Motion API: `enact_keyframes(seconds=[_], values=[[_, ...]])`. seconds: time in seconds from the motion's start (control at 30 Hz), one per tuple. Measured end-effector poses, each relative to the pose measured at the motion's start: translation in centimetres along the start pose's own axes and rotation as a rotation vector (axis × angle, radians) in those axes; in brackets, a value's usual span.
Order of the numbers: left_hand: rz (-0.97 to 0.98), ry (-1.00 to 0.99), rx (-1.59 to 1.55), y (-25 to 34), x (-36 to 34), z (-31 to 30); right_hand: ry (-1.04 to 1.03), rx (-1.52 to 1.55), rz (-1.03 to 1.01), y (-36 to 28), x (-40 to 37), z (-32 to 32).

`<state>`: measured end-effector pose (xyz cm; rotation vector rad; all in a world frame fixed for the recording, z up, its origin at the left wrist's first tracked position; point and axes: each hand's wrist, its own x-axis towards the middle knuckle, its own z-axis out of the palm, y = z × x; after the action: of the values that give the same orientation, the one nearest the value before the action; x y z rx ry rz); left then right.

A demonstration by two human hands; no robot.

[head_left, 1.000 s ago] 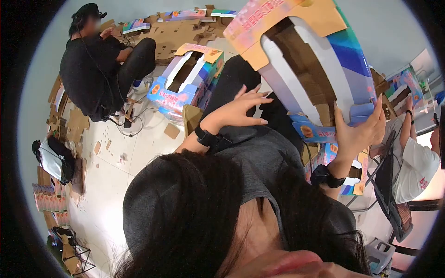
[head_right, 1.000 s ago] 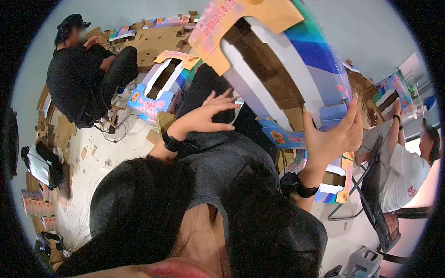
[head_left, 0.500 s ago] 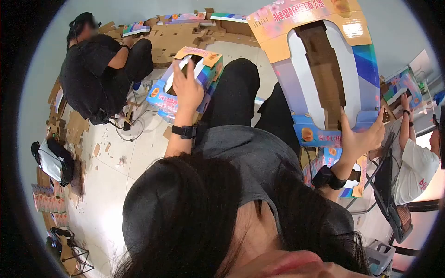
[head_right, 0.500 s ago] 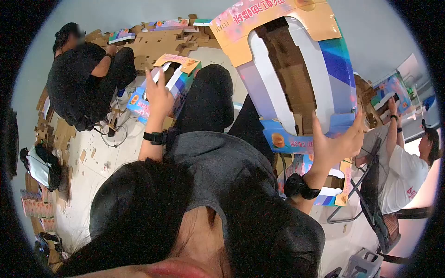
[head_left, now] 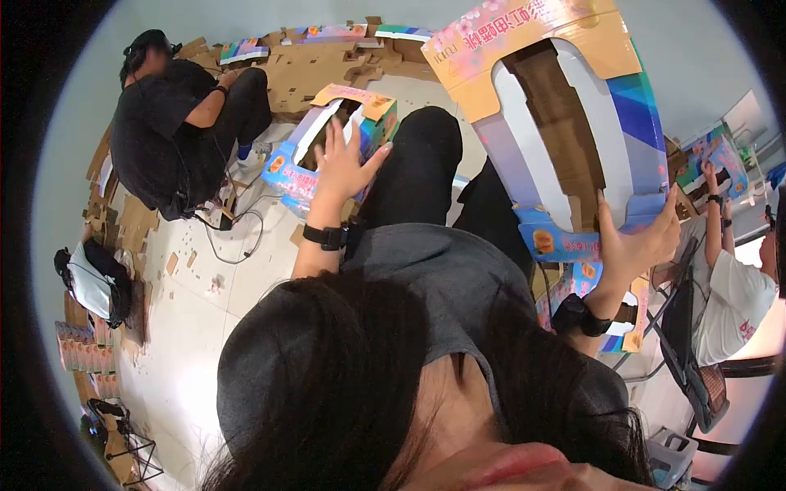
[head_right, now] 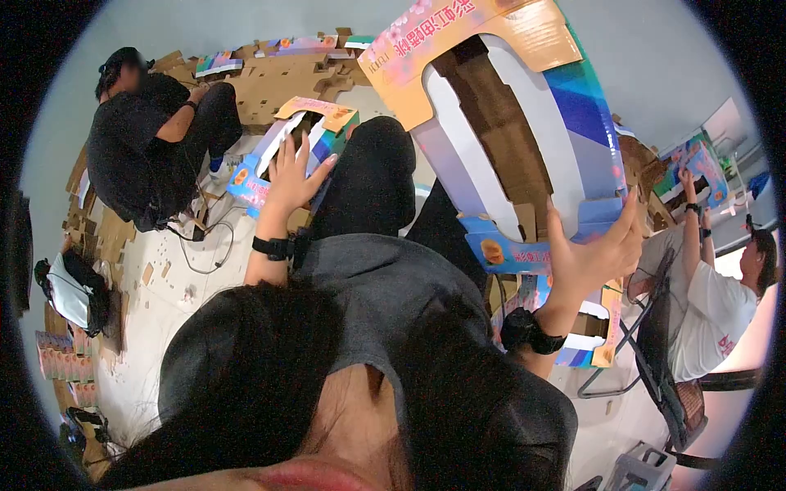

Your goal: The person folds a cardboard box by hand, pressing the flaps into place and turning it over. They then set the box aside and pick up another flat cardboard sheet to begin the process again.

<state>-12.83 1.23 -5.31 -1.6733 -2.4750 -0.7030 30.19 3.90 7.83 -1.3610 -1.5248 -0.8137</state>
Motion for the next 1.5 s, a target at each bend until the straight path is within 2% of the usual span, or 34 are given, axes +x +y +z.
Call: enact_keyframes(seconds=[0.03, 0.13, 0.17, 0.2, 0.27, 0.37, 0.47, 0.53, 0.63, 0.73, 0.77, 0.87, 0.9, 1.0, 1.07, 1.13, 1.17, 1.27, 1.3, 1.33, 1.4, 1.43, 1.47, 1.5], values=[[0.160, 0.144, -0.126, 0.9, 0.2, -0.7, -0.006, 0.000, 0.000, -0.1, 0.0, 0.0], [0.523, -0.069, -0.573, 2.7, 0.3, 1.1, -0.017, 0.014, 0.021, 0.2, 0.2, 0.5], [0.608, -0.152, -0.510, 3.5, -0.4, 1.7, -0.022, 0.016, 0.024, 0.1, 0.2, 0.4], [0.695, -0.089, -0.459, 3.8, -1.2, 1.7, -0.025, 0.016, 0.028, 0.1, 0.2, 0.3], [0.708, -0.243, -0.371, 4.1, -1.8, 0.1, -0.017, 0.010, 0.035, 0.2, 0.4, 0.4], [0.858, -0.345, -0.241, 5.0, -4.4, -1.6, -0.007, -0.004, 0.026, 0.2, 0.2, 0.5], [0.772, -0.245, -0.237, 4.9, -4.7, -0.7, 0.010, -0.024, 0.019, 0.5, 0.0, 0.7], [0.657, -0.153, -0.311, 4.4, -3.2, 0.4, 0.007, -0.052, 0.032, 0.4, 0.1, 0.6], [0.500, -0.105, -0.262, 3.5, -0.5, 1.3, 0.003, -0.053, 0.046, 0.3, 0.1, 0.5], [0.494, -0.100, -0.010, 3.1, -0.3, 0.4, -0.007, -0.060, 0.052, 0.5, 0.0, 0.6], [0.533, -0.033, -0.075, 3.2, -0.8, -0.3, -0.005, -0.058, 0.054, 0.6, 0.0, 0.7], [0.551, -0.134, 0.018, 3.5, -2.9, -3.6, -0.004, -0.052, 0.066, 0.8, -0.3, 0.8], [0.569, -0.109, 0.006, 3.5, -3.6, -4.6, -0.004, -0.048, 0.070, 0.7, -0.2, 0.8], [0.354, -0.435, 0.051, 5.2, -2.9, -8.6, -0.007, -0.037, 0.076, 0.9, -0.3, 0.9], [0.317, -0.350, -0.167, 5.3, -1.8, -8.3, -0.011, -0.037, 0.077, 1.1, -0.1, 0.9], [0.444, 0.045, -0.488, 4.0, -1.8, -4.6, -0.018, -0.038, 0.078, 1.0, 0.0, 0.8], [0.573, 0.111, -0.409, 4.0, -1.6, -3.5, -0.019, -0.049, 0.077, 1.1, 0.0, 0.9], [0.802, -0.112, -0.273, 5.4, -4.0, -2.0, -0.032, -0.062, 0.082, 1.4, -0.2, 1.0], [0.979, -0.375, -0.269, 5.1, -3.9, -2.5, -0.035, -0.056, 0.085, 1.4, -0.1, 1.0], [1.073, -0.872, -0.515, 6.3, -2.8, -4.0, -0.039, -0.053, 0.089, 1.5, 0.0, 1.0], [0.466, -1.539, -1.035, 6.7, -3.3, -6.3, -0.032, -0.062, 0.080, 1.6, 0.0, 1.0], [0.853, -1.077, -1.040, 6.6, -2.3, -6.2, -0.029, -0.063, 0.075, 1.6, -0.1, 1.1], [0.832, -0.677, -1.021, 7.0, -2.2, -7.2, -0.019, -0.081, 0.070, 1.5, -0.2, 1.0], [0.644, -0.368, -0.978, 6.9, -1.8, -6.4, -0.008, -0.098, 0.065, 1.4, -0.3, 1.0]])
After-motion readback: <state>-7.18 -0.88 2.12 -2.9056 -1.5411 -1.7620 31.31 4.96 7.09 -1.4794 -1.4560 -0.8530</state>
